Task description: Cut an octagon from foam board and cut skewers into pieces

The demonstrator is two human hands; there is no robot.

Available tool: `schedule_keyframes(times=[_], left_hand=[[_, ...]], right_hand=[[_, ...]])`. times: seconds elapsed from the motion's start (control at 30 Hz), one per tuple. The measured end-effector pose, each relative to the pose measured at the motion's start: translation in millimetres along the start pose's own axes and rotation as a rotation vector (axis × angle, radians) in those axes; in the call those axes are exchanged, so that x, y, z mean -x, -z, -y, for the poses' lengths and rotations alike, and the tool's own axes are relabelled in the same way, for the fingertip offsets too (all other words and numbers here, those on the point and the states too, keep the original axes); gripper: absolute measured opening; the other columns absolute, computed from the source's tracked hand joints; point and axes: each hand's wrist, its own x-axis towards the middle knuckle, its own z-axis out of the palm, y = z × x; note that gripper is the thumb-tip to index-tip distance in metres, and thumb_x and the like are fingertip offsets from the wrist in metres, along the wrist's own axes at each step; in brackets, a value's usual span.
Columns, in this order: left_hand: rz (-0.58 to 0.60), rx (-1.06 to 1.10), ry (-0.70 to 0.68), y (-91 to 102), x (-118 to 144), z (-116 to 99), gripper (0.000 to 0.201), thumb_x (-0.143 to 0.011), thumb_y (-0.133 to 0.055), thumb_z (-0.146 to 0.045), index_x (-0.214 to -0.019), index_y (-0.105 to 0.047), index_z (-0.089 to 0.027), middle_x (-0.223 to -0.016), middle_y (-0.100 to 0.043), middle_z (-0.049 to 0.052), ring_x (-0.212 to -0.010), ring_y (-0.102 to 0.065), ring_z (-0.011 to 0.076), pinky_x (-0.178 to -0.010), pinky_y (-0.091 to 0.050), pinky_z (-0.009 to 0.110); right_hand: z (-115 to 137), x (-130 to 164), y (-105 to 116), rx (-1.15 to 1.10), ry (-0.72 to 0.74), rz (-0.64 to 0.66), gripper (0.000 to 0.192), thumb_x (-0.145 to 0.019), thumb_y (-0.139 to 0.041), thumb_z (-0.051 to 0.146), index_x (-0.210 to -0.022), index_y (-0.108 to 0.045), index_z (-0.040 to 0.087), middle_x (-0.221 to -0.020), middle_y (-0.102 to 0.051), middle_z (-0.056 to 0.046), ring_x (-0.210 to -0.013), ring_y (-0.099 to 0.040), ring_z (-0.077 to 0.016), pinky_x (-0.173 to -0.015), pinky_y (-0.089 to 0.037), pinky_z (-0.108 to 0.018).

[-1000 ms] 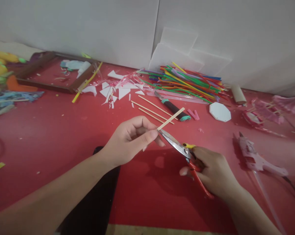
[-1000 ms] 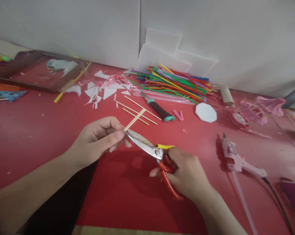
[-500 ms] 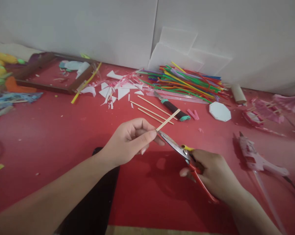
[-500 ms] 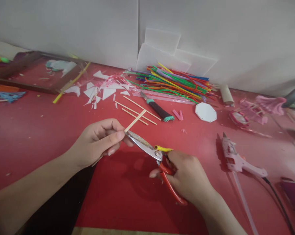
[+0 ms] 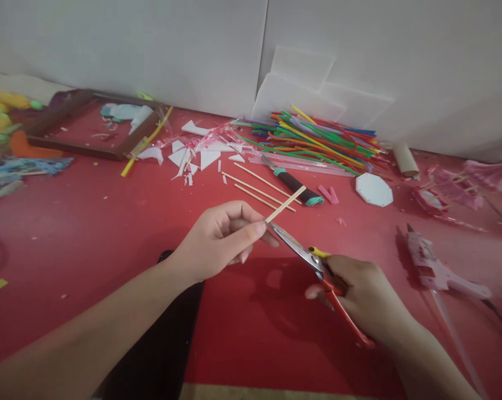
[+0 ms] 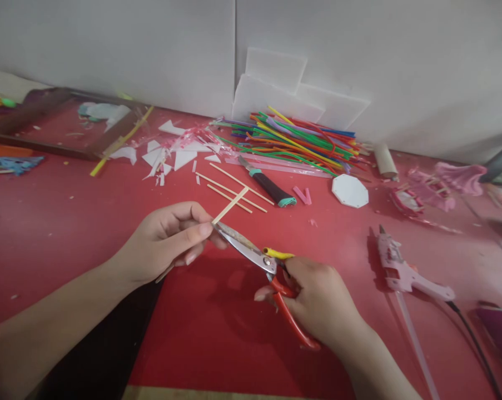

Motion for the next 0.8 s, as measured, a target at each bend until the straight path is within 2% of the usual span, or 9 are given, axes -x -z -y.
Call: schedule_keyframes(times=[0.2, 0.43, 0.53, 0.63, 0.8], left_hand=[[-0.076, -0.13, -0.043, -3.4, 0.8, -0.8, 0.014, -0.092, -0.063, -0.032, -0.086, -0.057, -0.02, -0.076, -0.075, 0.002, -0.045, -0.043, 0.0043, -0.042, -0.034, 0.015], [-0.228, -0.393, -0.32, -11.4, 11.9, -0.2, 0.011, -0.092, -0.061, -0.025, -0.083, -0.059, -0.02, -0.062, -0.063, -0.005, -0.046, -0.047, 0.0044, -0.042, -0.035, 0.014], [-0.254, -0.443, -0.436, -11.1, 14.0, 5.0, 0.006, -0.094, -0.06, -0.024, -0.088, -0.061, -0.021, -0.071, -0.069, -0.003, -0.054, -0.057, 0.0065, -0.049, -0.044, 0.015], [-0.213, -0.508, -0.514, -11.5, 14.6, 8.0, 0.004, -0.093, -0.061, -0.022, -0.091, -0.064, -0.021, -0.071, -0.07, -0.002, -0.054, -0.06, 0.0079, -0.047, -0.045, 0.016], [-0.113, -0.6, -0.641, -15.3, 16.8, 8.3, 0.006, -0.093, -0.06, -0.018, -0.095, -0.066, -0.019, -0.059, -0.065, -0.005, -0.043, -0.053, 0.0062, -0.041, -0.041, 0.015]], right_hand=[[-0.8, -3.4, -2.4, 0.12, 0.031, -0.078, 0.054, -0.084, -0.058, 0.07, -0.062, -0.043, 0.023, -0.051, -0.049, 0.005, -0.044, -0.04, -0.0104, -0.043, -0.028, -0.022], [3.0, -8.2, -2.8, 0.16, 0.128, -0.169, 0.047, -0.088, -0.056, 0.064, -0.066, -0.047, 0.023, -0.055, -0.055, 0.004, -0.046, -0.048, -0.0107, -0.044, -0.034, -0.021], [4.6, -8.3, -4.2, 0.2, 0.157, -0.238, 0.045, -0.09, -0.055, 0.06, -0.068, -0.044, 0.023, -0.057, -0.053, 0.004, -0.045, -0.047, -0.0104, -0.044, -0.035, -0.021], [9.1, -7.7, -4.5, 0.231, 0.182, -0.276, 0.044, -0.091, -0.053, 0.061, -0.069, -0.041, 0.024, -0.055, -0.048, 0.006, -0.042, -0.041, -0.0099, -0.041, -0.034, -0.022], [21.6, -7.6, -2.3, 0.161, 0.253, -0.285, 0.043, -0.09, -0.053, 0.06, -0.073, -0.033, 0.027, -0.054, -0.041, 0.008, -0.039, -0.034, -0.0092, -0.038, -0.032, -0.022]])
